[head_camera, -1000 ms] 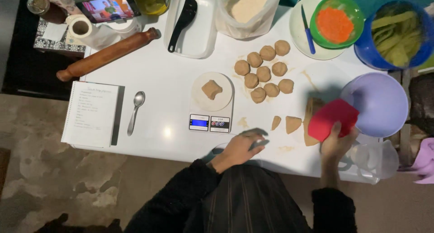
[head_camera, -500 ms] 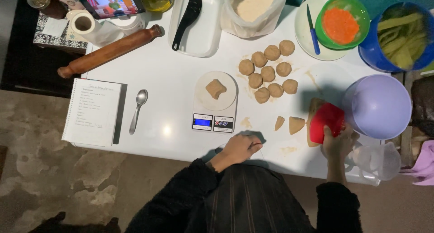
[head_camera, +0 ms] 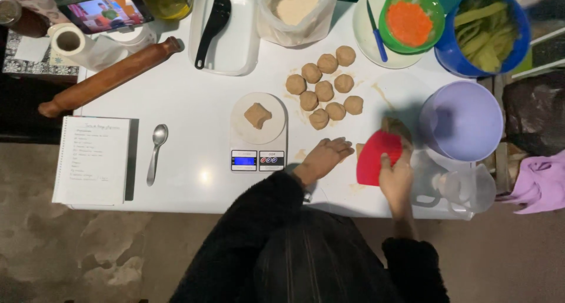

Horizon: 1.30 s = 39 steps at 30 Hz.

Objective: The person is portioning and weighing dough using a digital scale and a bench scraper, then rolling them into balls.

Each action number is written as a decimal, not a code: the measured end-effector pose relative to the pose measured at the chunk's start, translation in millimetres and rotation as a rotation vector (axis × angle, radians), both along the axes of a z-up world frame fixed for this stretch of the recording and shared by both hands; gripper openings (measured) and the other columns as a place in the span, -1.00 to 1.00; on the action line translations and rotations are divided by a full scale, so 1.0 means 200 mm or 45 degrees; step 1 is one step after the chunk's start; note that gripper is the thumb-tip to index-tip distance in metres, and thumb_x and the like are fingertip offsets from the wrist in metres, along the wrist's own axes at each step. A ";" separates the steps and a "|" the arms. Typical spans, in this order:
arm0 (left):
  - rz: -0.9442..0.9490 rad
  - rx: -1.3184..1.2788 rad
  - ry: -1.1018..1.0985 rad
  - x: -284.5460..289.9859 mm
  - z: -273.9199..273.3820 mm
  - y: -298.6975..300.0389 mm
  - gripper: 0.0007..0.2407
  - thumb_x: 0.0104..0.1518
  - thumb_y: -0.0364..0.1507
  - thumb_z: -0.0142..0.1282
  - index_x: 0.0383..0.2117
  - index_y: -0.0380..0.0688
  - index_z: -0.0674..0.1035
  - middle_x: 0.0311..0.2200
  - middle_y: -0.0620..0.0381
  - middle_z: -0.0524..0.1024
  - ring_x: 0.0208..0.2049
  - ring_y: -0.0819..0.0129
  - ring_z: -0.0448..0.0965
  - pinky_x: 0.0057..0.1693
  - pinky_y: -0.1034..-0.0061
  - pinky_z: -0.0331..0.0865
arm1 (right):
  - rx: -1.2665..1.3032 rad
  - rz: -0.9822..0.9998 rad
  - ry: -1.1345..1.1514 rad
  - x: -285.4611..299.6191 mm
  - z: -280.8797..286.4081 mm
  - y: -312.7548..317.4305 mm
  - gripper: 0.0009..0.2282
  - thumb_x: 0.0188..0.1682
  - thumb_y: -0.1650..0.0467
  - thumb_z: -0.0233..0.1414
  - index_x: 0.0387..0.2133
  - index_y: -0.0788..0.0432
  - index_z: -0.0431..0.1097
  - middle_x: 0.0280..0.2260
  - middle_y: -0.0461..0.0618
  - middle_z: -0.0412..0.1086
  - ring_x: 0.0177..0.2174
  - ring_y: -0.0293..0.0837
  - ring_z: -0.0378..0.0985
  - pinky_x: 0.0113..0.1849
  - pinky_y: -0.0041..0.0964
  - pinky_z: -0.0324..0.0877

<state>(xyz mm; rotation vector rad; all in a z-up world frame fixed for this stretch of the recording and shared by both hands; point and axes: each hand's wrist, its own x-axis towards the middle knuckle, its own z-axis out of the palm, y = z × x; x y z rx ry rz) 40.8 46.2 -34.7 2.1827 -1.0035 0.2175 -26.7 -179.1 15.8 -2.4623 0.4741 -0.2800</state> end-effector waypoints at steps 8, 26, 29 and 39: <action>0.070 0.186 0.138 0.02 -0.16 -0.08 -0.78 0.14 -0.45 0.07 -0.12 -0.22 0.55 -0.10 0.01 0.50 -0.02 0.12 0.53 0.06 0.32 0.45 | -0.108 0.033 0.246 0.01 0.07 0.28 -0.59 0.01 0.40 0.04 0.08 0.35 0.15 -0.27 0.48 0.46 -0.21 0.47 0.49 -0.07 0.28 0.32; 0.597 -0.375 0.555 0.04 0.27 0.43 -0.80 0.09 -0.41 0.29 -0.22 -0.18 0.59 -0.30 -0.08 0.60 -0.30 0.03 0.64 -0.15 0.27 0.50 | -0.053 0.239 0.177 0.08 -0.17 0.16 -0.63 0.05 0.40 0.05 0.05 0.35 0.12 -0.24 0.46 0.45 -0.20 0.45 0.49 -0.17 0.27 0.36; 0.915 -0.511 0.537 0.10 0.30 0.69 -0.73 0.09 -0.38 0.31 -0.13 -0.21 0.57 -0.32 -0.01 0.60 -0.35 0.15 0.65 -0.17 0.35 0.50 | 0.153 0.154 0.057 0.01 -0.11 0.10 -0.65 0.05 0.39 0.07 0.05 0.31 0.22 -0.20 0.39 0.48 -0.17 0.38 0.53 -0.13 0.16 0.39; 1.108 0.131 -0.244 0.09 0.45 0.74 -0.64 -0.03 -0.27 0.34 -0.12 -0.13 0.63 -0.20 0.03 0.58 -0.24 0.10 0.52 -0.25 0.27 0.36 | 0.256 -0.012 0.032 0.01 0.00 -0.05 -0.54 0.04 0.40 0.08 0.21 0.27 0.21 -0.06 0.35 0.44 -0.08 0.22 0.52 -0.03 0.01 0.34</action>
